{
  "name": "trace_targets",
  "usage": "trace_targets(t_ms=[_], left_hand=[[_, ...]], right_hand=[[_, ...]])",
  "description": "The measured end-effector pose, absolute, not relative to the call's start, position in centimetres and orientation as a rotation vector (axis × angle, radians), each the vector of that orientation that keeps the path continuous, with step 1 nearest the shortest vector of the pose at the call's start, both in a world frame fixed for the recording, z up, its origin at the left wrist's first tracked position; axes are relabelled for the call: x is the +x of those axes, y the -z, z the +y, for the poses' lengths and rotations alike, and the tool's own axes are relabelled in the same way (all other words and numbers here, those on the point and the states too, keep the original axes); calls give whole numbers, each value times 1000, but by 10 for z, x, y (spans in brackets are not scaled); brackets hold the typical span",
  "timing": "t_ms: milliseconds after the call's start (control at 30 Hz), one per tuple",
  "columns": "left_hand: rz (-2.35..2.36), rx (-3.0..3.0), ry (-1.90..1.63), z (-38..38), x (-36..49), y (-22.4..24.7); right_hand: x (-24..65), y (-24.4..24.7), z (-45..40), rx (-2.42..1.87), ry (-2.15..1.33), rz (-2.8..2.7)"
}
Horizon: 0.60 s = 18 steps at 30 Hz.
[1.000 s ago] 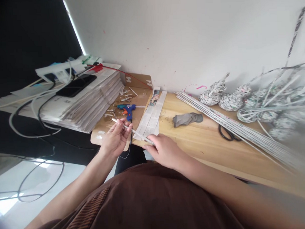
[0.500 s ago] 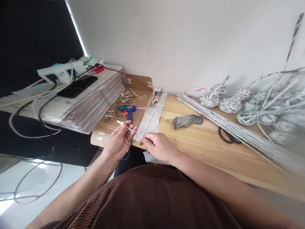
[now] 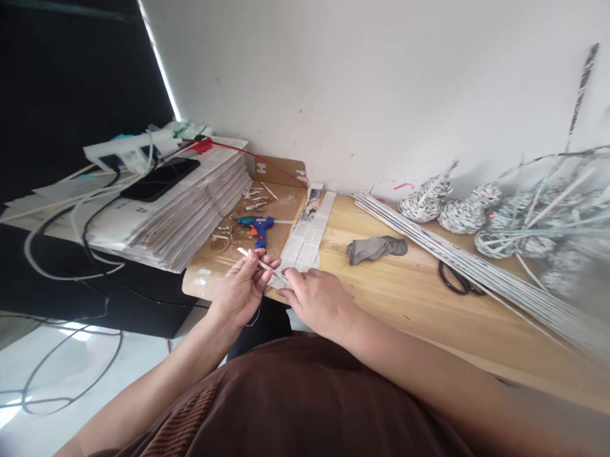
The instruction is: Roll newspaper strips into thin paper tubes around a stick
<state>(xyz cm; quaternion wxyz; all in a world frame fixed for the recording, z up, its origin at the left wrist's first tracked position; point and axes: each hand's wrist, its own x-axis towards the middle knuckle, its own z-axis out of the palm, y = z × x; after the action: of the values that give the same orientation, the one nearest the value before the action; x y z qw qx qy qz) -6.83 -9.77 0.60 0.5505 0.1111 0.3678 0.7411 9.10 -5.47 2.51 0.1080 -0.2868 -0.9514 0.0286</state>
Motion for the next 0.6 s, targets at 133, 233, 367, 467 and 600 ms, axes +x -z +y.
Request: trace_targets(t_ms=[133,233,367,467,600], left_hand=[[866,258,-1725,-98,-69,-6],[854,232,-1715,-99,-70,-7],[853,203,-1699,-100,-70,-8],[854,192,-1683,-102,-71,-10],[825,213,-1671,-103,-72,-10]], right_hand=[[85,-24,-52,-821,-187,-2759],[83,-25,-50,-852,-959,-2611],[80,-24,-48,-841,-1789,-2237],[74,-20,-46,-834,-1718,-2095],[71,-15,-43,-756,-2236,-1767]])
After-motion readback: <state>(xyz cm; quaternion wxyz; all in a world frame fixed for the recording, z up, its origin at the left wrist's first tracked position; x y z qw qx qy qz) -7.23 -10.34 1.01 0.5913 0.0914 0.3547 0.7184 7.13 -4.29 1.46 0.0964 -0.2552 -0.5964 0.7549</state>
